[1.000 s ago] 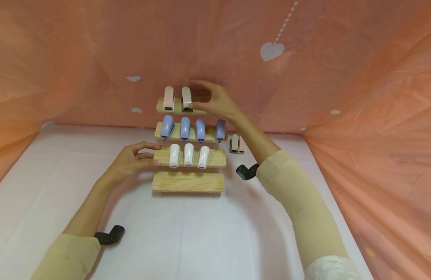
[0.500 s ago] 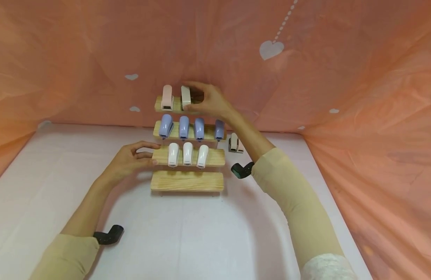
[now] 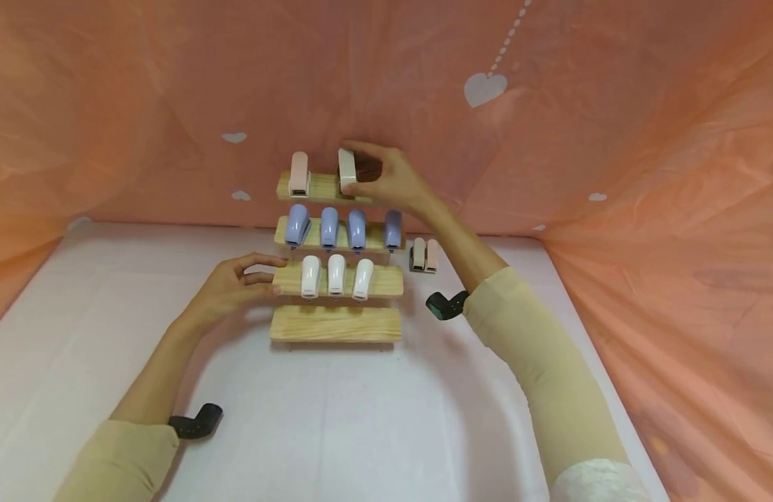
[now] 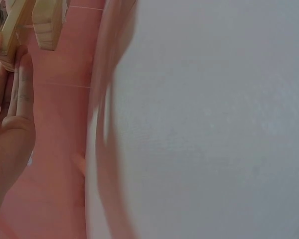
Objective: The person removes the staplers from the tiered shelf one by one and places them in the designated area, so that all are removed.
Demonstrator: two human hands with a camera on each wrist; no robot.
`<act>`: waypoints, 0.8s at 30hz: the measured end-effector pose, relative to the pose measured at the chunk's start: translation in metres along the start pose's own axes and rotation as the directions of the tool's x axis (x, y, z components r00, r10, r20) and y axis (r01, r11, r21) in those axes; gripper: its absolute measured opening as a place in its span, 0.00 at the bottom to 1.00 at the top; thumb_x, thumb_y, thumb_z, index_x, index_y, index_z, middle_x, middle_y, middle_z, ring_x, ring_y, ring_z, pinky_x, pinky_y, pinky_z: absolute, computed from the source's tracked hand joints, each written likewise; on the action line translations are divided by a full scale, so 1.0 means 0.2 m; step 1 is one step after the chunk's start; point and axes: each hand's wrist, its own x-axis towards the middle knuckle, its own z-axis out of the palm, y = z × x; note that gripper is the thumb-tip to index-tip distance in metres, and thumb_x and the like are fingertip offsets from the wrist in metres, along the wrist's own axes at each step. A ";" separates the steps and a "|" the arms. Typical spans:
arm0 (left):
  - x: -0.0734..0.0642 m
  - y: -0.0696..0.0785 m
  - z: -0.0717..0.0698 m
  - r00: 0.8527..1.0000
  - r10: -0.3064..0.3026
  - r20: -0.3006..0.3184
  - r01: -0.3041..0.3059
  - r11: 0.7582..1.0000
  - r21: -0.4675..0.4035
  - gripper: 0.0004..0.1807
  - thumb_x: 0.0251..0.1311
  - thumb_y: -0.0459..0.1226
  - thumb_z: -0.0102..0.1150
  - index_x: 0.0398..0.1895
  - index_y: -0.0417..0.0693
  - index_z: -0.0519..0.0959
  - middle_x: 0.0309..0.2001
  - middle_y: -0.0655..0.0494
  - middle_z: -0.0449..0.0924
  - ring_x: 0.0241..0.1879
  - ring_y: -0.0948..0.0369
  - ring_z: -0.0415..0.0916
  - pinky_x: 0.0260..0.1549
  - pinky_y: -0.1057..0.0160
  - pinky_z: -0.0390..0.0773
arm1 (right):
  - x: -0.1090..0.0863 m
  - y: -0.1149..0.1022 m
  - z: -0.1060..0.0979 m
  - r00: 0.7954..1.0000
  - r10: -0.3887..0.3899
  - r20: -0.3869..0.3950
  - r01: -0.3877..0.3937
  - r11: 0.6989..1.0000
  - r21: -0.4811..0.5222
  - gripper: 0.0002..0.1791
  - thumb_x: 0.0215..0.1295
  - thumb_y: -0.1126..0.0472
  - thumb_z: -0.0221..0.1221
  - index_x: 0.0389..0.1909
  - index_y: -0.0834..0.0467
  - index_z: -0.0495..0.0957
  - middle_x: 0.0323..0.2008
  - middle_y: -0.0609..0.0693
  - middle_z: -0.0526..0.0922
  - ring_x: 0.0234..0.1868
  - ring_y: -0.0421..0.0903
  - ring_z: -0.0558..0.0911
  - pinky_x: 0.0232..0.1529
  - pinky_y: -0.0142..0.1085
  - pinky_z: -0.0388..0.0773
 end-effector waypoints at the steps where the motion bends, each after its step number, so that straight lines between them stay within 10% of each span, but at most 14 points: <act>1: 0.00 0.00 0.00 1.000 -0.002 -0.003 0.002 1.000 0.001 0.26 0.59 0.33 0.70 0.60 0.39 0.75 0.49 0.53 0.84 0.49 0.65 0.81 0.47 0.66 0.81 | -0.01 0.00 -0.01 1.000 0.002 -0.001 -0.002 1.000 0.012 0.38 0.55 0.61 0.74 0.68 0.56 0.72 0.59 0.50 0.80 0.55 0.40 0.78 0.57 0.34 0.74; 24: 0.00 0.00 0.00 1.000 0.026 -0.016 -0.026 1.000 0.015 0.25 0.59 0.32 0.69 0.60 0.39 0.75 0.52 0.53 0.81 0.50 0.66 0.81 0.47 0.67 0.81 | -0.17 0.09 -0.17 0.997 0.032 -0.068 -0.022 0.988 0.152 0.36 0.53 0.69 0.71 0.66 0.61 0.73 0.55 0.57 0.80 0.53 0.49 0.80 0.59 0.45 0.75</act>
